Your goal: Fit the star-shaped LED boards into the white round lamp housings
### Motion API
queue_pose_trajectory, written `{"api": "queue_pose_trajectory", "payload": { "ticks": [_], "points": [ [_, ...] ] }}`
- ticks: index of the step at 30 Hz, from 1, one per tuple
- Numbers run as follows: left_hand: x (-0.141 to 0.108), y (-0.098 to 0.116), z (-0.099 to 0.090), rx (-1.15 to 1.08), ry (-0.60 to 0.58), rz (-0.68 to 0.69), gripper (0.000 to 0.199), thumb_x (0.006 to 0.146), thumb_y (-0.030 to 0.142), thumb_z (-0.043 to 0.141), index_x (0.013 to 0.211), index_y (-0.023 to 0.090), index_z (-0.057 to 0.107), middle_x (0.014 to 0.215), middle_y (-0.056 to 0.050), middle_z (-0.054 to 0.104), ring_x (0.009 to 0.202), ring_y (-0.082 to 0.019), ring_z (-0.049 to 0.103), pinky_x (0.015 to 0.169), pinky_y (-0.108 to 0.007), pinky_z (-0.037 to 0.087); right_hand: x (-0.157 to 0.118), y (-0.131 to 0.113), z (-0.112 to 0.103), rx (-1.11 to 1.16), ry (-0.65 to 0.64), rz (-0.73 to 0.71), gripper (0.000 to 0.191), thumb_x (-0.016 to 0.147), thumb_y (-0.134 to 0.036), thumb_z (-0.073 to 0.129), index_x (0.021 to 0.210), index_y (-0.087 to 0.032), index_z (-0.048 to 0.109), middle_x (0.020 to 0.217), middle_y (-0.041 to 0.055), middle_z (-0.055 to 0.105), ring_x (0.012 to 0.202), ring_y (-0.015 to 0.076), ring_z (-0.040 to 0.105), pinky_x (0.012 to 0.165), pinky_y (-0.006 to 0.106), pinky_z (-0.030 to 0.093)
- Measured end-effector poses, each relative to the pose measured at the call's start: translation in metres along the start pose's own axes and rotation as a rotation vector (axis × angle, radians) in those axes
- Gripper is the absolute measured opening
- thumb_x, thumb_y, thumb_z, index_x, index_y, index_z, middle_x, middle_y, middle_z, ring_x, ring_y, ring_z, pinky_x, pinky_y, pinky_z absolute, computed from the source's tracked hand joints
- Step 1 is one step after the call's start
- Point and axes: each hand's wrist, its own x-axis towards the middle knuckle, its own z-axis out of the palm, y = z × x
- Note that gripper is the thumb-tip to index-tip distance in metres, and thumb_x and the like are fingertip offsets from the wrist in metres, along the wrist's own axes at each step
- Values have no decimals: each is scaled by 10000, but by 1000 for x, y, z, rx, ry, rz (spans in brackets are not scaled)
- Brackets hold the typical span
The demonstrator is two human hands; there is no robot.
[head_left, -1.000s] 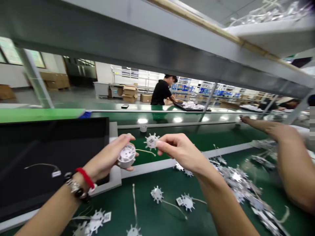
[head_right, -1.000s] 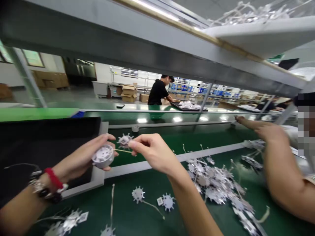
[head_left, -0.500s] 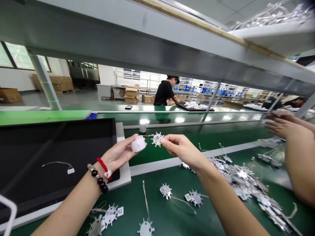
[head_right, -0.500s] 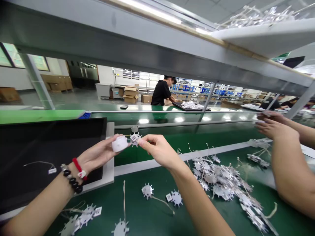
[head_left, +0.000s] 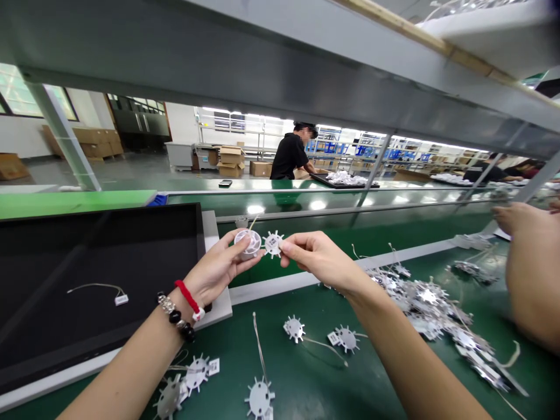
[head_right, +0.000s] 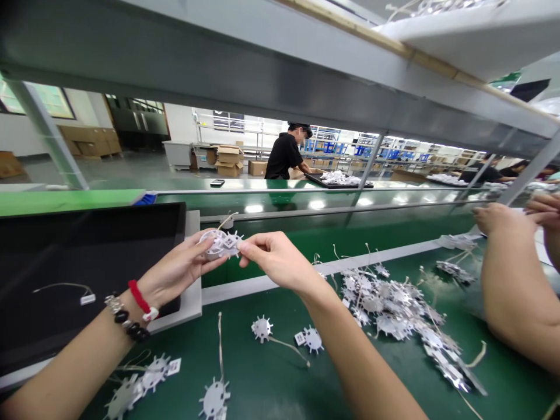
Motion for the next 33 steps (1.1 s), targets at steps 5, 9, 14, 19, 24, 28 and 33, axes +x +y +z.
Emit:
{"api": "queue_pose_trajectory", "payload": {
  "ticks": [5, 9, 14, 19, 24, 28, 33],
  "points": [
    [-7, 6, 0, 199, -117, 28, 235, 1034, 196, 545, 1258, 167, 609, 1158, -117, 690, 1003, -186, 691, 821, -220, 631, -2, -3, -1, -89, -8, -29, 404, 967, -428, 538, 701, -154, 667, 537, -58, 420, 486, 82, 299, 478, 257, 218],
    [-10, 11, -1, 328, -162, 52, 258, 1024, 313, 574, 1246, 182, 571, 1003, -99, 709, 854, -209, 713, 674, -258, 650, -4, -6, 2, -124, -1, -119, 345, 968, -361, 536, 712, -157, 647, 663, -12, 598, 580, 97, 454, 556, 241, 327],
    [-12, 15, -2, 462, -227, 91, 336, 971, 464, 617, 1126, 167, 603, 928, -107, 690, 791, -246, 709, 514, -215, 593, -6, -12, 10, -173, 54, -149, 282, 952, -316, 559, 723, -169, 628, 705, -4, 649, 644, 115, 525, 589, 241, 358],
    [-14, 16, 1, 533, -240, 100, 392, 961, 469, 560, 1230, 190, 617, 971, -132, 685, 754, -259, 712, 397, -194, 526, -6, -14, 12, -212, 85, -128, 322, 955, -359, 554, 690, -178, 580, 658, -18, 576, 607, 112, 455, 562, 255, 322],
    [-17, 16, 2, 555, -273, 104, 482, 912, 591, 603, 1192, 200, 627, 822, -80, 647, 626, -232, 686, 331, -170, 446, -6, -12, 9, -174, 115, -122, 401, 950, -455, 550, 651, -193, 499, 608, -42, 439, 570, 106, 358, 535, 272, 266],
    [-18, 15, 0, 572, -321, 69, 597, 860, 715, 617, 1071, 158, 660, 713, -67, 629, 529, -193, 603, 359, -208, 489, -5, -11, 8, -158, 165, -131, 406, 953, -467, 532, 656, -193, 484, 626, -38, 428, 584, 108, 366, 544, 274, 268],
    [-16, 16, -2, 541, -354, 105, 577, 797, 721, 711, 908, 155, 682, 683, -46, 613, 550, -147, 558, 426, -162, 446, -4, -10, 11, -166, 177, -152, 374, 958, -437, 537, 682, -186, 524, 660, -22, 499, 623, 117, 428, 576, 269, 311]
  ]
}}
